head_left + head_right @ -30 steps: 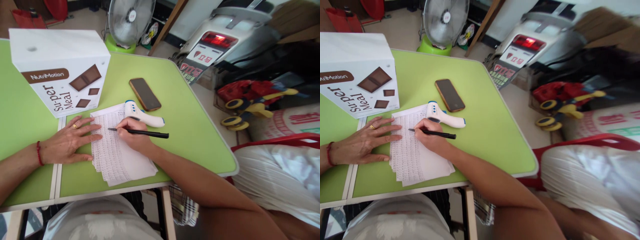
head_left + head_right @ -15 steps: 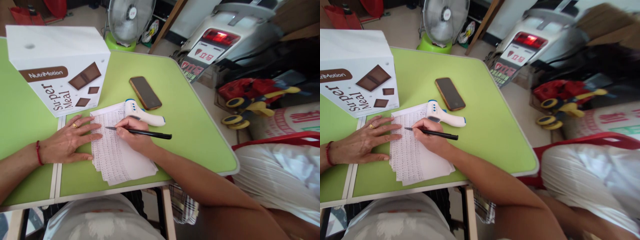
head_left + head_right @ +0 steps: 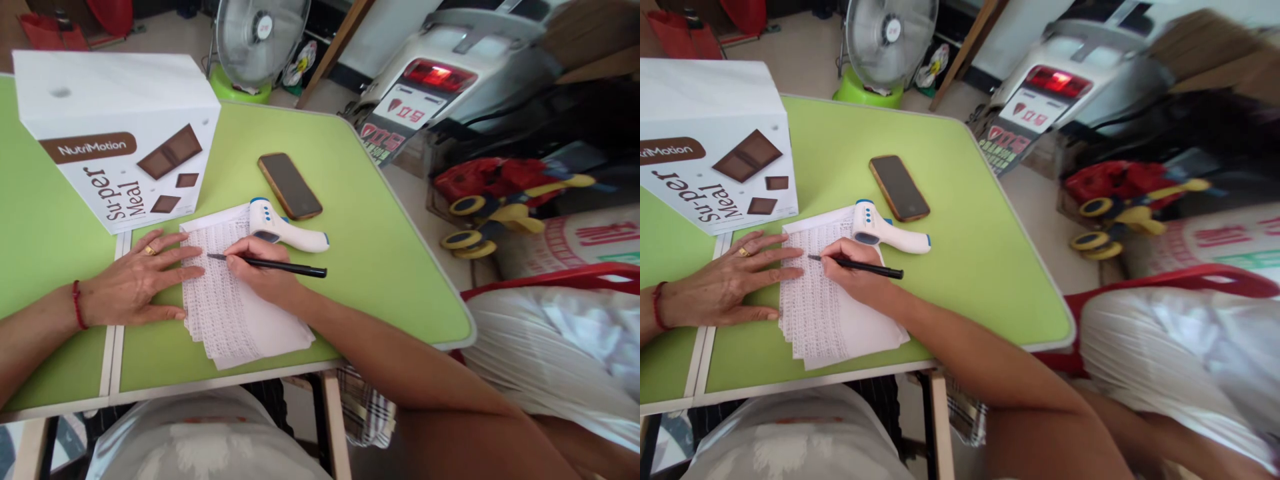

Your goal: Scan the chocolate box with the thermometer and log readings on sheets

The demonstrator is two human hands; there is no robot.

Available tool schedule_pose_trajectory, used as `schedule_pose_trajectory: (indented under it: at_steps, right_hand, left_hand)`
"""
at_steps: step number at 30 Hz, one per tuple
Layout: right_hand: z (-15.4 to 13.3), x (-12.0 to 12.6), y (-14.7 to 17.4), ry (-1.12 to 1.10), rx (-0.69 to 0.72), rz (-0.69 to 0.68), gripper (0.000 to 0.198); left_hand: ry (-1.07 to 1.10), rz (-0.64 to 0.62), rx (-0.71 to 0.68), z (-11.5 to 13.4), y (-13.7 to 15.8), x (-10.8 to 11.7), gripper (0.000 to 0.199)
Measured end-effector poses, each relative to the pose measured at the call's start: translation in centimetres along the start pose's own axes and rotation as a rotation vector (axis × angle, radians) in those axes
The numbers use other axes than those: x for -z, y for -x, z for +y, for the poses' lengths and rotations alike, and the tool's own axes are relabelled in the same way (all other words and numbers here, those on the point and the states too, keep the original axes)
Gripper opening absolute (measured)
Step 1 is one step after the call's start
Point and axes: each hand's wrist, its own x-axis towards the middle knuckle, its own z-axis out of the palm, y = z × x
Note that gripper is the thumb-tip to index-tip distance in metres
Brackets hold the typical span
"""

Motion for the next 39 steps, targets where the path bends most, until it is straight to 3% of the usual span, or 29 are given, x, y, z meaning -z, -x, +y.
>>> schedule_pose_trajectory:
  at_steps: [39]
  right_hand:
    - [-0.25, 0.12, -0.09, 0.030, -0.042, 0.033, 0.006]
  left_hand:
    - [-0.001, 0.009, -0.003, -0.08, -0.01, -0.15, 0.055]
